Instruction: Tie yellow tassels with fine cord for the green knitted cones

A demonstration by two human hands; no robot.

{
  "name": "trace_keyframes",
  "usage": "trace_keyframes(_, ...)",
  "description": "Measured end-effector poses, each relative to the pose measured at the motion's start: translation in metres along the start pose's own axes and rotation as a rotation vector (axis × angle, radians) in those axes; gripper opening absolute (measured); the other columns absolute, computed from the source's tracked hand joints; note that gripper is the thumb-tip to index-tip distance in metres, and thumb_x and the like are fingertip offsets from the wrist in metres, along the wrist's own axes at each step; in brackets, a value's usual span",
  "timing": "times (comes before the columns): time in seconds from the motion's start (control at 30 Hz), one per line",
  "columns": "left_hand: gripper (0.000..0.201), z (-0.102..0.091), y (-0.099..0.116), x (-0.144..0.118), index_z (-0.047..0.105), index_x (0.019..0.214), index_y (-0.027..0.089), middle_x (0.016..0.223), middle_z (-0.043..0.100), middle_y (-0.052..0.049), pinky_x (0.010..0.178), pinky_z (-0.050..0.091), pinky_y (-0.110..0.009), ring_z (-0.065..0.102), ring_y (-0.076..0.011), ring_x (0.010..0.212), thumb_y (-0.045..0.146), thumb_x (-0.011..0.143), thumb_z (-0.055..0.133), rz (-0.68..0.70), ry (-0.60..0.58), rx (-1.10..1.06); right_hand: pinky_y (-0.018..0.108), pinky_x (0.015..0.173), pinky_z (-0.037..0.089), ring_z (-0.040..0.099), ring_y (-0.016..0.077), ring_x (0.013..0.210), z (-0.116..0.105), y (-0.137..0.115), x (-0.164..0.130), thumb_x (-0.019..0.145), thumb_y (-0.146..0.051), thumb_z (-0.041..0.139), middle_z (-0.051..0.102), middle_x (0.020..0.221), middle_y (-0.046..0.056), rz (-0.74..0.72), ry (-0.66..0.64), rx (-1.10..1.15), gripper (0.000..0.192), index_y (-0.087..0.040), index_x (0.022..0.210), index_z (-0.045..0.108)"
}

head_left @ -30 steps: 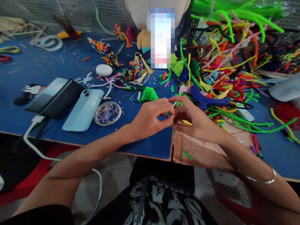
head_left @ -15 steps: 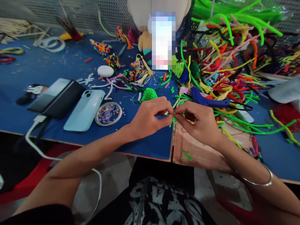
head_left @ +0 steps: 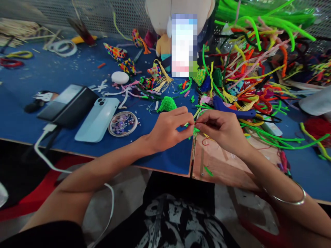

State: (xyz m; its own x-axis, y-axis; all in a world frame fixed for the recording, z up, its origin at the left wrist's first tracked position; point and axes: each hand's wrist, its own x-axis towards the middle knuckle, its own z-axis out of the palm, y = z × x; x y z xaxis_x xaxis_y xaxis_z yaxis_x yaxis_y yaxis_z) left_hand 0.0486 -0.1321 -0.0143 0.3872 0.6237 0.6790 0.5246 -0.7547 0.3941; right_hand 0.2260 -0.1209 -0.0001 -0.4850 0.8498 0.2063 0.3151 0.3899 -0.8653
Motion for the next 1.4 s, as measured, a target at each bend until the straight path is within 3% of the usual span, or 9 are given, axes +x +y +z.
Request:
trace_keyframes(0.47, 0.012, 0.001, -0.006, 0.003, 0.054, 0.06, 0.015, 0.054, 0.041, 0.007, 0.046, 0.027, -0.018, 0.036, -0.0042, 0.05, 0.007, 0.068, 0.058, -0.287, -0.045, -0.387, 0.021, 0.053, 0.041, 0.055, 0.009, 0.061, 0.007, 0.004, -0.007, 0.083, -0.009, 0.053, 0.064, 0.075, 0.001, -0.403, 0.161, -0.436, 0.013, -0.018, 0.081, 0.062)
trace_keyframes(0.87, 0.008, 0.0, -0.003, 0.008, 0.052, 0.06, 0.015, 0.049, 0.039, 0.008, 0.041, 0.023, -0.018, 0.031, -0.0029, 0.043, 0.014, 0.066, 0.058, -0.72, -0.259, -0.95, 0.022, 0.05, 0.042, 0.057, 0.0094, 0.057, 0.001, 0.009, -0.008, 0.085, -0.013, 0.054, 0.063, 0.066, -0.001, -0.707, 0.191, -0.731, 0.01, -0.021, 0.085, 0.06)
trace_keyframes(0.93, 0.008, -0.007, -0.001, 0.008, 0.055, 0.063, 0.015, 0.051, 0.045, 0.007, 0.043, 0.027, -0.018, 0.037, -0.0036, 0.045, 0.017, 0.069, 0.06, -0.677, -0.308, -0.877, 0.022, 0.049, 0.041, 0.055, 0.0091, 0.056, 0.0, 0.007, -0.009, 0.085, -0.013, 0.053, 0.063, 0.065, -0.001, -0.705, 0.168, -0.744, 0.011, -0.021, 0.085, 0.06)
trace_keyframes(1.03, 0.008, -0.031, -0.003, 0.008, 0.062, 0.067, 0.015, 0.057, 0.056, 0.003, 0.047, 0.035, -0.019, 0.047, -0.0056, 0.051, 0.021, 0.073, 0.062, -0.512, -0.414, -0.586, 0.022, 0.048, 0.039, 0.053, 0.0092, 0.055, -0.002, 0.003, -0.009, 0.086, -0.014, 0.051, 0.061, 0.064, -0.001, -0.699, 0.139, -0.742, 0.013, -0.022, 0.085, 0.06)
trace_keyframes(1.13, 0.006, -0.068, -0.018, 0.003, 0.068, 0.074, 0.014, 0.065, 0.064, 0.003, 0.052, 0.038, -0.016, 0.052, -0.004, 0.055, 0.018, 0.074, 0.064, -0.395, -0.255, -0.178, 0.023, 0.048, 0.039, 0.051, 0.0088, 0.053, -0.003, -0.004, -0.009, 0.085, -0.013, 0.05, 0.06, 0.063, -0.002, -0.687, 0.147, -0.735, 0.014, -0.023, 0.083, 0.059)
trace_keyframes(1.2, 0.005, -0.093, -0.033, -0.005, 0.07, 0.074, 0.014, 0.063, 0.063, 0.004, 0.052, 0.035, -0.015, 0.051, -0.0022, 0.054, 0.018, 0.072, 0.068, -0.429, -0.086, 0.167, 0.022, 0.047, 0.038, 0.05, 0.0081, 0.052, -0.004, -0.009, -0.009, 0.084, -0.011, 0.051, 0.059, 0.061, -0.002, -0.671, 0.164, -0.735, 0.015, -0.023, 0.079, 0.058)
trace_keyframes(1.23, 0.006, -0.103, -0.043, -0.011, 0.07, 0.074, 0.014, 0.057, 0.059, 0.006, 0.051, 0.032, -0.015, 0.047, -0.0011, 0.05, 0.019, 0.071, 0.07, -0.487, -0.083, 0.308, 0.022, 0.046, 0.038, 0.049, 0.0079, 0.051, -0.004, -0.011, -0.009, 0.083, -0.01, 0.051, 0.059, 0.06, -0.002, -0.662, 0.174, -0.737, 0.015, -0.023, 0.077, 0.057)
trace_keyframes(1.3, 0.003, -0.119, -0.062, -0.026, 0.071, 0.073, 0.018, 0.05, 0.054, 0.007, 0.049, 0.029, -0.016, 0.044, -0.0011, 0.046, 0.019, 0.073, 0.069, -0.541, -0.141, 0.442, 0.022, 0.045, 0.036, 0.049, 0.0075, 0.05, -0.005, -0.015, -0.009, 0.081, -0.009, 0.052, 0.058, 0.058, -0.003, -0.656, 0.188, -0.738, 0.016, -0.023, 0.075, 0.056)
trace_keyframes(1.4, 0.009, -0.129, -0.09, -0.054, 0.069, 0.069, 0.022, 0.053, 0.059, 0.006, 0.049, 0.029, -0.018, 0.045, -0.0028, 0.048, 0.023, 0.078, 0.066, -0.504, -0.277, 0.46, 0.022, 0.044, 0.036, 0.05, 0.0074, 0.05, -0.005, -0.016, -0.009, 0.081, -0.008, 0.052, 0.058, 0.059, -0.003, -0.65, 0.187, -0.736, 0.017, -0.023, 0.074, 0.055)
